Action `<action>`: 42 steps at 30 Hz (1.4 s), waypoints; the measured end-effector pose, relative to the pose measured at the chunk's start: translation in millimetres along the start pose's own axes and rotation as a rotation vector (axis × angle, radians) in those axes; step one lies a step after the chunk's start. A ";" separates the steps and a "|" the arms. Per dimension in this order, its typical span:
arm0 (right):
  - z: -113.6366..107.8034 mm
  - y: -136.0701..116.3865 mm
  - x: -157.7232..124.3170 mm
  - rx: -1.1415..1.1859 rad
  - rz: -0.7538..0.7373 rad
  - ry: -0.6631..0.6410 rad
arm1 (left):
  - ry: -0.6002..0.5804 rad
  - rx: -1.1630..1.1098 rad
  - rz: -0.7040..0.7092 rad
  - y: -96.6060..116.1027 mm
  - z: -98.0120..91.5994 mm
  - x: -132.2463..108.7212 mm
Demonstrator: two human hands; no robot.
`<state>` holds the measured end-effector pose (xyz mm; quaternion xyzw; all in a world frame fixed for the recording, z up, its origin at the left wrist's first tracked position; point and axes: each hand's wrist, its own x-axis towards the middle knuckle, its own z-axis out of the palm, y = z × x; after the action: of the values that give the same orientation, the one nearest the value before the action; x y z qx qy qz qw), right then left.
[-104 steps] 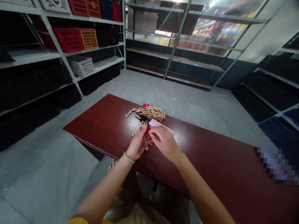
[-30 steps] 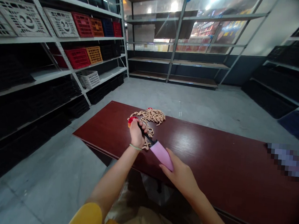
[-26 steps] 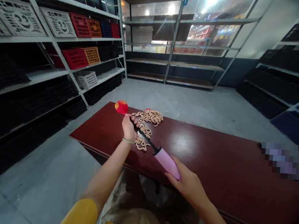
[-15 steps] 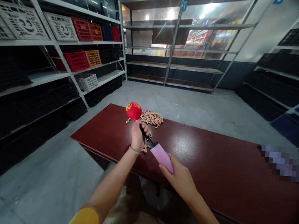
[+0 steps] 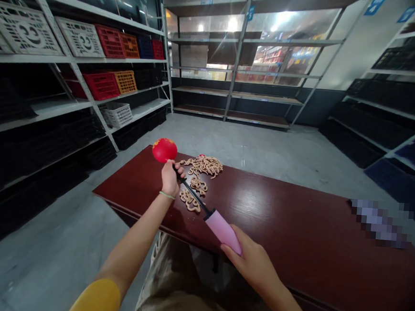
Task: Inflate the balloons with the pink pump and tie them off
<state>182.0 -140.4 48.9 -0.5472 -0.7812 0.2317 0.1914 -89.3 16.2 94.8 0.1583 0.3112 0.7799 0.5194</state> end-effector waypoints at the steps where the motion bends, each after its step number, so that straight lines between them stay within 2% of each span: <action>1: -0.9 -1.6 0.4 -0.007 0.016 -0.004 | 0.001 -0.009 0.011 -1.1 -0.2 -1.1; 4: -1.1 -12.2 9.5 -0.003 0.067 -0.014 | -0.020 -0.033 0.013 -18.0 0.5 -17.8; 8: 3.1 -26.9 27.5 0.044 0.078 -0.003 | -0.093 -0.031 -0.088 -50.5 2.0 -53.5; 11: 5.8 -30.6 32.0 0.071 0.074 -0.018 | -0.098 -0.041 -0.113 -61.4 -0.1 -69.0; 14: 4.7 -26.4 24.5 0.089 0.054 -0.023 | -0.064 -0.005 -0.110 -54.7 -5.5 -63.9; 20: -7.6 -6.2 -1.4 0.076 0.022 -0.040 | -0.008 -0.005 -0.006 -11.7 -15.7 -17.9; 23: -12.1 -2.8 -4.8 0.054 0.013 -0.044 | 0.007 -0.016 0.013 -2.1 -16.0 -8.3; 26: -11.9 -8.8 2.2 0.015 0.044 -0.050 | 0.017 -0.036 0.016 -12.5 -13.5 -18.7; 31: -2.7 -27.5 24.2 0.048 0.058 -0.010 | -0.015 -0.056 -0.090 -49.9 -8.2 -56.8; 34: 2.7 -32.8 31.2 0.091 0.047 0.003 | -0.036 -0.061 -0.122 -63.2 -7.0 -70.0; 37: 5.0 -28.2 27.5 0.120 0.050 -0.033 | -0.032 -0.027 -0.137 -63.3 -7.7 -66.4; 42: 0.1 -3.2 3.3 0.076 0.071 -0.044 | -0.020 -0.033 -0.067 -40.4 -11.5 -33.7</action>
<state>178.4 -138.2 50.7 -0.5614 -0.7560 0.2800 0.1866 -53.2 -7.3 62.4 0.1469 0.2985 0.7655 0.5508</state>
